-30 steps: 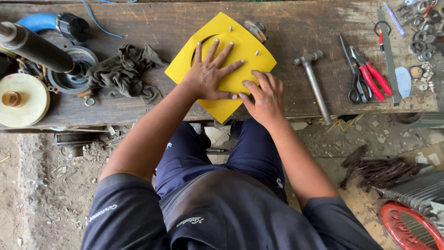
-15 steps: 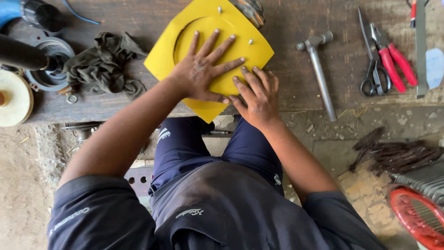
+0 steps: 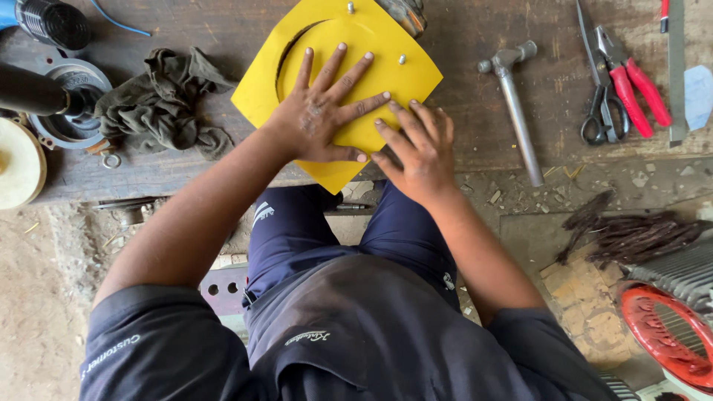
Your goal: The person hammers a yellow sheet held flat on a wooden workbench, working around its edge to form a raised dome in the center. They occasionally reposition the sheet and press it down with one hand while striking with a hammer held in the other hand.
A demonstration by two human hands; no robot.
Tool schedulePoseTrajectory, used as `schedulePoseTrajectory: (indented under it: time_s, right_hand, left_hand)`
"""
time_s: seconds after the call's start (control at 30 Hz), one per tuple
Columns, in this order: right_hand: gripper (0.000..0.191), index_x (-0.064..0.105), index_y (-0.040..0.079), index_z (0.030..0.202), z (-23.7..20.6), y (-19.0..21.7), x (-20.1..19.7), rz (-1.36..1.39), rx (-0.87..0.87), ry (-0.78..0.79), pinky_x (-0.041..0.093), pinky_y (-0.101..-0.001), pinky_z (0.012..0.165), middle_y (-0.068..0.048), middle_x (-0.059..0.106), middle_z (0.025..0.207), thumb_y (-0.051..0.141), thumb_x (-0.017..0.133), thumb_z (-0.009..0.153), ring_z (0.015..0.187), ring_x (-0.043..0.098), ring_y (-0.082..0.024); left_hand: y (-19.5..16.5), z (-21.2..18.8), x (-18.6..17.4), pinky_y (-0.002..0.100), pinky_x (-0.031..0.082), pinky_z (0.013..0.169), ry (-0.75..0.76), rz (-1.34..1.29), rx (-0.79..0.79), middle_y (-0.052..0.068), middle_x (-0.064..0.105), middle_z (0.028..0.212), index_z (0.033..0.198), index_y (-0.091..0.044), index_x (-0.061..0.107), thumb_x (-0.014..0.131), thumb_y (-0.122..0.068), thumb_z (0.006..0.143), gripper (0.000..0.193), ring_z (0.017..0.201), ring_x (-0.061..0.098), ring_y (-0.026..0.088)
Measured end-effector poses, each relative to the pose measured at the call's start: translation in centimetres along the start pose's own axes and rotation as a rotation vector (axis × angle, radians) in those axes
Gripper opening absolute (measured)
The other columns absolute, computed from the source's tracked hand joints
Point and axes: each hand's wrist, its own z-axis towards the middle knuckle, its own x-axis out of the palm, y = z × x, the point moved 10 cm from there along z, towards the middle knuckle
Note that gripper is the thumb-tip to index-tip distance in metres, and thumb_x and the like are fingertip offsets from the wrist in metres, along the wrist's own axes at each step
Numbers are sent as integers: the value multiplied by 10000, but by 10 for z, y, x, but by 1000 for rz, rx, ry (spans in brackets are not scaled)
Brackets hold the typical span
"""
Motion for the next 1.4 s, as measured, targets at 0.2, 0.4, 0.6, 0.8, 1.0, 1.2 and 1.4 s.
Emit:
schedulePoseTrajectory:
  time_s: [0.2,0.4,0.6,0.8,1.0,1.2,1.4]
  right_hand:
    - [427,677,59,1298,-30,-106,-56,-141,593,-148,435,-577,1055,-181,584,1423,320,812,988,1288,534,-434]
    - [452,691,50,1175,-24,-176,-44,-208,588,147,522,-511,859,-188,680,1115,284,925,867,1024,647,-369]
    - [295,597,9,1107,-17,-197,-24,227,744,203,557,-399,709,-142,713,979,114,810,932,819,702,-255]
    - [333,502,-15,1303,9,-120,-52,631,591,263,523,-307,765,-124,679,1101,-3,686,1026,968,711,-204]
    - [341,654,5,1260,72,-8,-65,177,103,467,570,-439,877,-193,714,1152,195,785,1008,1040,714,-371]
    - [303,643,5,1223,104,20,-36,215,94,487,561,-468,826,-189,703,1131,205,755,1025,1017,700,-409]
    - [292,659,60,1210,97,24,-12,123,123,557,554,-497,726,-154,713,1071,273,732,1025,915,698,-422]
  left_hand:
    - [4,-23,6,782,83,1168,-81,-20,-11,147,131,1730,1651,-392,294,455,-781,942,824,1559,104,496]
    - [16,-48,7,768,88,1182,-151,-44,-16,132,149,1734,1646,-389,307,459,-711,991,746,1560,119,499]
    - [23,-55,-5,751,65,1183,-120,-83,-37,147,117,1727,1645,-405,285,577,-797,825,955,1554,90,498]
    - [29,-32,-6,723,29,1193,8,-133,31,128,52,1704,1608,-422,248,585,-919,623,1154,1547,16,458]
    - [34,-24,-7,734,16,1218,-98,-157,92,125,52,1747,1653,-424,277,491,-830,876,903,1584,18,455]
    - [39,-25,-1,733,5,1220,-121,-162,74,123,51,1749,1657,-406,297,517,-812,842,937,1593,16,436]
    - [42,-27,-2,739,7,1214,-92,-153,56,127,43,1748,1648,-364,331,564,-853,757,1043,1588,3,434]
